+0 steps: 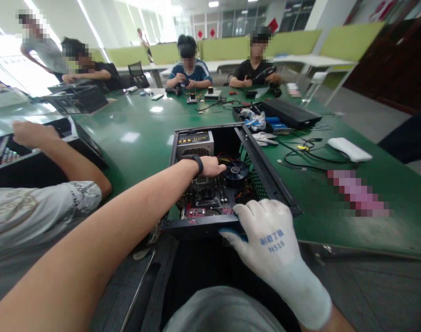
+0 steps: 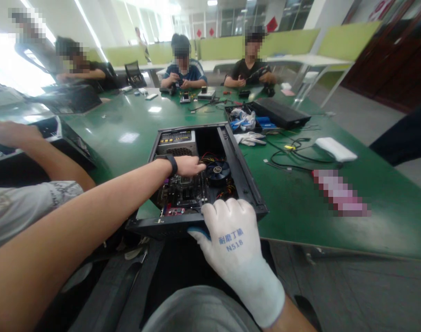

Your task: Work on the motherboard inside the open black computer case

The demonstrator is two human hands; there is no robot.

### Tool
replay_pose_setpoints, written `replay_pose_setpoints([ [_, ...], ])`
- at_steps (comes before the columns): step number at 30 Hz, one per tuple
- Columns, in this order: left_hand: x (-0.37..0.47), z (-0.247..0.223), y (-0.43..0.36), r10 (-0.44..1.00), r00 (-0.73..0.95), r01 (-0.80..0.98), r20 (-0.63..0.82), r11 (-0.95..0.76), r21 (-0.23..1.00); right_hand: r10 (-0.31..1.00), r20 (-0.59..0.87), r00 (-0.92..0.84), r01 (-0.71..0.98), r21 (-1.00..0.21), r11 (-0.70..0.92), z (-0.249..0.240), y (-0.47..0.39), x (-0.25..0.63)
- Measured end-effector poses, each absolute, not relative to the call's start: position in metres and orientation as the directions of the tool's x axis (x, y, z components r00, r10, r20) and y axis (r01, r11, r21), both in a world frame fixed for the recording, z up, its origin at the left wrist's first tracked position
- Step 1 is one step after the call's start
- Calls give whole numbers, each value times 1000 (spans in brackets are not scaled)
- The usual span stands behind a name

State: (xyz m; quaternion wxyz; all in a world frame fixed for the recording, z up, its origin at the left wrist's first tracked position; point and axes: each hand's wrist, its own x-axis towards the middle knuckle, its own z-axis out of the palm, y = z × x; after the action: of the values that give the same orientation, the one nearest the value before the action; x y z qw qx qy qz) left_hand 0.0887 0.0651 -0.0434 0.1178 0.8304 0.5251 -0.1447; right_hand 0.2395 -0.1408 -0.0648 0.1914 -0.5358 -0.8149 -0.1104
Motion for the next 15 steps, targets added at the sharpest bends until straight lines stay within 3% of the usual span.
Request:
replay_pose_setpoints([
  [8,76,14,43,868,489,846,88,-497,193,839,441,-320,924,-52,380,-68,-125,244],
  [15,43,40,31,875,334,833,350,-448,324,858,406,-314,947,65,315,-60,-41,232],
])
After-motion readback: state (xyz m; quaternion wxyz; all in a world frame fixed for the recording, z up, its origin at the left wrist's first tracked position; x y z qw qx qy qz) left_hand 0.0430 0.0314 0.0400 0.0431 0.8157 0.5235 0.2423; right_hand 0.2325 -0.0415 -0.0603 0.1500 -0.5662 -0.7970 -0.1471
